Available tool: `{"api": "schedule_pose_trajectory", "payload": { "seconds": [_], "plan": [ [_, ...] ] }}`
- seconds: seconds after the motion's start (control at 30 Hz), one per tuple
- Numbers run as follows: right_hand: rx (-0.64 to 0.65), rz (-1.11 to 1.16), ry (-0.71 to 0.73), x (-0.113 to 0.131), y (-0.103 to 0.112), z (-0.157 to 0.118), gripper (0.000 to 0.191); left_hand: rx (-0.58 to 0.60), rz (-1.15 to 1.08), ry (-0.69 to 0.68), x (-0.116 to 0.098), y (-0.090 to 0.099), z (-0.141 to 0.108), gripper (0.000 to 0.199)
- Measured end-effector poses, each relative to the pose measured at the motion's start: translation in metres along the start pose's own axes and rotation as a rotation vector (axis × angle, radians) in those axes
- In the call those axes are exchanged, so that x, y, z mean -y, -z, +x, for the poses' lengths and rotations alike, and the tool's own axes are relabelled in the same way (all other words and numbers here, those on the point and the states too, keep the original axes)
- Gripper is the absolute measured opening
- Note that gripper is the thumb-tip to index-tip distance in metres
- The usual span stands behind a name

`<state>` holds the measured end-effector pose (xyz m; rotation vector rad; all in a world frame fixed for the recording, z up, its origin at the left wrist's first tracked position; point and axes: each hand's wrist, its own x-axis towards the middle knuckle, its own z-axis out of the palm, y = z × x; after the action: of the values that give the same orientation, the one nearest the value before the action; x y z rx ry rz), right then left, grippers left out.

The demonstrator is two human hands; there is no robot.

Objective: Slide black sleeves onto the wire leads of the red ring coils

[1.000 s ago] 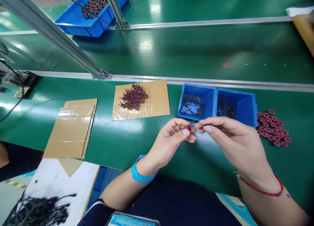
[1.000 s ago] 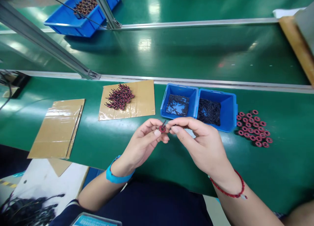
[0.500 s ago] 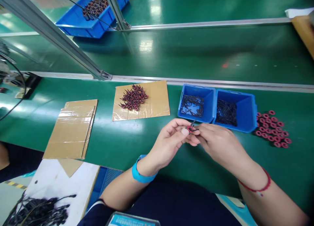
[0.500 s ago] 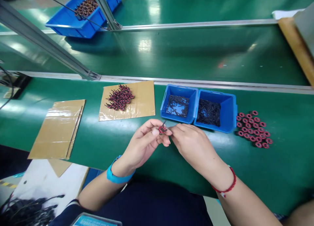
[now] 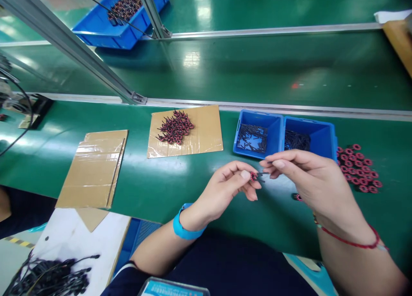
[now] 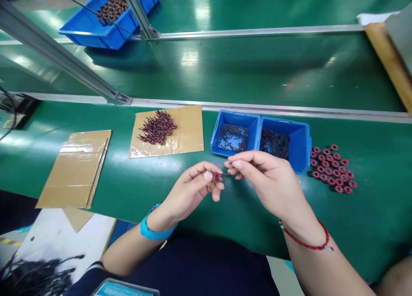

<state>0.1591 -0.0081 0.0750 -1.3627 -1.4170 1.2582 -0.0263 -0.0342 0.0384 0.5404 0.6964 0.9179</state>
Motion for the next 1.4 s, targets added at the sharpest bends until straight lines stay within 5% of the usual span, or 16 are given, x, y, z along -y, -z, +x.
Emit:
{"api": "schedule_pose_trajectory", "payload": {
  "seconds": [0.9, 1.07, 1.4],
  "plan": [
    [0.208, -0.512, 0.329, 0.007, 0.01, -0.012, 0.027, -0.009, 0.023, 0.031, 0.0, -0.001, 0.0, 0.025],
    [0.183, -0.463, 0.333, 0.002, 0.01, -0.012, 0.038, -0.014, -0.024, 0.013, 0.0, 0.0, -0.001, 0.025],
    [0.168, -0.24, 0.252, -0.014, -0.004, -0.012, 0.009, 0.016, -0.083, -0.005, 0.002, 0.0, -0.002, 0.021]
  ]
}}
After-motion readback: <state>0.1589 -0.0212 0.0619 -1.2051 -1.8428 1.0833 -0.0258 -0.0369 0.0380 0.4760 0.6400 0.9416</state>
